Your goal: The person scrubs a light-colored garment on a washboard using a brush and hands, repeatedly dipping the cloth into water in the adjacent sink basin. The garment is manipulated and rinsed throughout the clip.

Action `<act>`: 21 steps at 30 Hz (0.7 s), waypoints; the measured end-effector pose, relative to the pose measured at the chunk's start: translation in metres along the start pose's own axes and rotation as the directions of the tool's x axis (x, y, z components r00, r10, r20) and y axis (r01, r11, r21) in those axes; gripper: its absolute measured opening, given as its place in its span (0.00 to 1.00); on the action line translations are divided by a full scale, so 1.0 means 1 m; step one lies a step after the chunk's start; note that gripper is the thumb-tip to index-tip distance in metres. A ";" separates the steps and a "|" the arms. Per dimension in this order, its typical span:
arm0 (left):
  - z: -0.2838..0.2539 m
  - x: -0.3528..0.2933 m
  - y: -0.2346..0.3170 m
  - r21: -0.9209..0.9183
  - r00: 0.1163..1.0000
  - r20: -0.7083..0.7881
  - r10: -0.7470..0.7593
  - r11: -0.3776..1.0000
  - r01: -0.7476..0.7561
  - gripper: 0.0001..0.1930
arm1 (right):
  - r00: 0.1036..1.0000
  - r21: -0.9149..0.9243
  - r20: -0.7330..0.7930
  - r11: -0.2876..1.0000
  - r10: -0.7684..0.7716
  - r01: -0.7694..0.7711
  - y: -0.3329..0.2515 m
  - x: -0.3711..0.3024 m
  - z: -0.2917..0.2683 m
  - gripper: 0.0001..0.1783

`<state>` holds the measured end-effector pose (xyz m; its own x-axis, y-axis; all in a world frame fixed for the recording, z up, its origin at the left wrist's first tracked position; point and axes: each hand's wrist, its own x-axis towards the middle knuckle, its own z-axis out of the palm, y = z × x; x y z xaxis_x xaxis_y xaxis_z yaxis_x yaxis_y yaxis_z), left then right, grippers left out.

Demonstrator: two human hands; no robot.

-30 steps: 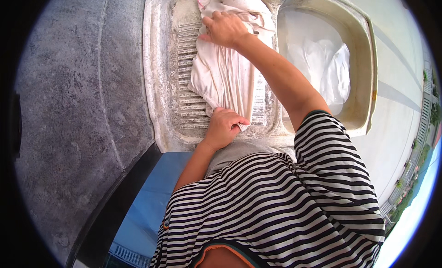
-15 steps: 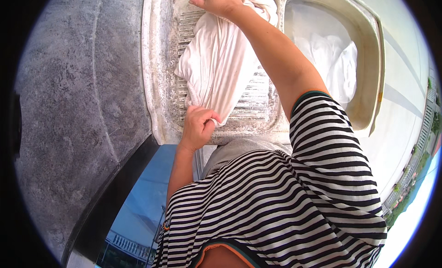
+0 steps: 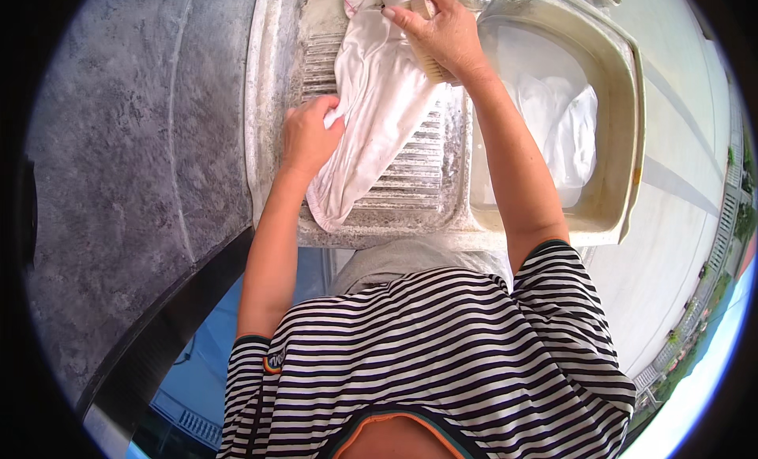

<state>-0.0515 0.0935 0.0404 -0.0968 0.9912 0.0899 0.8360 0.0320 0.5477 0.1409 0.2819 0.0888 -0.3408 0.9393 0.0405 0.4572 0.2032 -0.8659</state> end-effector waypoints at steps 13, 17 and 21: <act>0.031 -0.098 0.045 -0.355 0.941 0.250 0.227 0.926 -0.129 0.09 | 0.978 -0.692 0.193 0.694 -0.084 0.196 0.079 0.056 0.072 0.31; 0.031 -0.102 0.040 -0.350 0.949 0.265 0.173 0.934 -0.073 0.09 | 0.936 -0.691 0.324 0.641 -0.139 0.334 0.062 0.048 0.088 0.31; 0.041 -0.109 0.039 -0.350 0.977 0.120 0.176 0.929 -0.124 0.08 | 0.712 -0.309 0.511 0.670 -0.481 0.675 0.021 -0.102 0.072 0.28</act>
<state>0.0139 -0.0078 0.0178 0.1173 0.9896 0.0838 0.5995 -0.1378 0.7884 0.1257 0.1700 0.0307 -0.8824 0.4300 0.1910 0.3304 0.8553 -0.3992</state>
